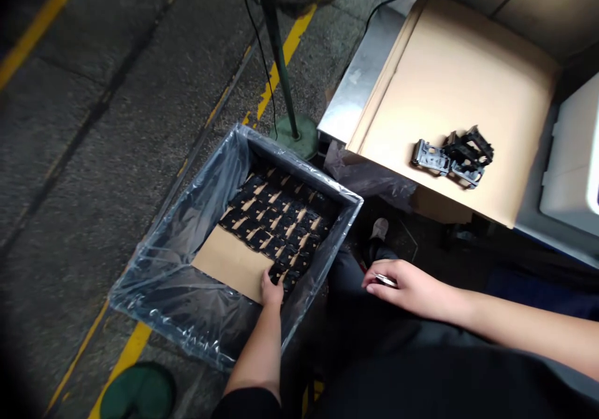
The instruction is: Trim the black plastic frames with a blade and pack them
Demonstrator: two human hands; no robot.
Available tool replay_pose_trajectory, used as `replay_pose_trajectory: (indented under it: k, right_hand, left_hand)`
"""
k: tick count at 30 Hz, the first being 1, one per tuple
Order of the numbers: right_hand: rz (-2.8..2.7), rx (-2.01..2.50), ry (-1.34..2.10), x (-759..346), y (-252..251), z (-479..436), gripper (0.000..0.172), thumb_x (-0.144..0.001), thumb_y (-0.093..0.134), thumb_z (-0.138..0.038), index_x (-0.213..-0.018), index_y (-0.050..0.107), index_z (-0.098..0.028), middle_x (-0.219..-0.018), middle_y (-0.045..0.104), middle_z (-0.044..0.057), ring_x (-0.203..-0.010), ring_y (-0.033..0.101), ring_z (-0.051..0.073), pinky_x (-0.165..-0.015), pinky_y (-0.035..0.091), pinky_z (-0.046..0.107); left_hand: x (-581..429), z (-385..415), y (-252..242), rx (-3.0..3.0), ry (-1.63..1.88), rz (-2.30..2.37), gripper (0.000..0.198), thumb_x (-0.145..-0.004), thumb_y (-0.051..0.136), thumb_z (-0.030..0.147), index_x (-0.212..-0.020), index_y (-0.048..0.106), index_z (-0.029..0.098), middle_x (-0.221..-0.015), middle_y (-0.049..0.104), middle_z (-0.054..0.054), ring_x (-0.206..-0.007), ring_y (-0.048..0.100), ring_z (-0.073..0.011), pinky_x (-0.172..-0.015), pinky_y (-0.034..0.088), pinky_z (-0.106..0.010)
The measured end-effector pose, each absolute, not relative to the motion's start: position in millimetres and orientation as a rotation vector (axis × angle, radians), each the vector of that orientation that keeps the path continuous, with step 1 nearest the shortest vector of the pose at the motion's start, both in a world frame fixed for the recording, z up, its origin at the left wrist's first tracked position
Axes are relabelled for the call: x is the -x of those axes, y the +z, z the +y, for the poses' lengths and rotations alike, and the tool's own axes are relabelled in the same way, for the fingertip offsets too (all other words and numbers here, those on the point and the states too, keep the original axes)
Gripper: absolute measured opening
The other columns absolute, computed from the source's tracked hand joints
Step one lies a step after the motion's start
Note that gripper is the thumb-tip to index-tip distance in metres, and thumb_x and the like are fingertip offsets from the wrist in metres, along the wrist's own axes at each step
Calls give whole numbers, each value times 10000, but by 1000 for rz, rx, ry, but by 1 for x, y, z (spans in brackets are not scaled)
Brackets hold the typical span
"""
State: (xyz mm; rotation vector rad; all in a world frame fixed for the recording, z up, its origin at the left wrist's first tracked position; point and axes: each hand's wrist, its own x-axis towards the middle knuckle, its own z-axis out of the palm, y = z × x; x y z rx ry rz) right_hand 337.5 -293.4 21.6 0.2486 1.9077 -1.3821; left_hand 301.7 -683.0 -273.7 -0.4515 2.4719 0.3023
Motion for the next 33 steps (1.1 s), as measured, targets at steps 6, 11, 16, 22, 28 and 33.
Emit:
replay_pose_trajectory:
  k: [6,11,16,22,28,33]
  right_hand:
    - [2007,-278,-1520,-340,37,-268,225,-968,596,-318,-1021,746,-159,-980,741,80,-907,696,209,-840,528,307]
    - [2166,-335,-1648,-348,61,-221,214,-948,617,-317,-1006,755,-164,-959,745,72,-888,696,201,-834,544,315]
    - [2327,-449,-1750,-373,81,-160,215,-933,619,-322,-984,756,-164,-903,743,64,-820,678,190,-790,547,319]
    - [2461,-525,-1898,-406,92,-89,154,-912,638,-298,-945,751,-199,-863,737,50,-774,675,212,-737,542,337]
    - [2576,-584,-2024,-434,101,-19,121,-911,636,-277,-911,728,-199,-846,724,49,-775,683,233,-728,537,352]
    - [2672,-712,-2085,-450,103,32,118,-927,626,-290,-917,709,-206,-881,712,54,-811,660,231,-777,532,376]
  left_hand:
    - [-270,-620,-211,465,483,2792,484,-933,624,370,-1374,520,201,-1446,514,-124,-1287,532,-311,-1061,459,-583]
    - [-209,-474,-124,-181,936,2865,469,-978,476,298,-1430,433,180,-1448,479,-178,-1385,441,-295,-1124,413,-483]
    - [-180,-277,-39,-1004,1024,2523,327,-958,495,349,-1245,620,254,-1295,639,-92,-1270,559,-248,-1126,409,-416]
    - [-193,-115,-12,-1115,753,2543,981,-698,782,549,-1487,357,152,-1502,453,-251,-1435,340,-436,-1170,229,-608]
    - [-202,-82,-7,-1047,658,2599,896,-690,784,357,-1452,368,133,-1426,512,-239,-1417,389,-417,-1185,235,-595]
    - [-218,-83,41,-1200,945,2458,892,-765,738,351,-1501,258,199,-1494,455,-200,-1427,430,-322,-1189,351,-502]
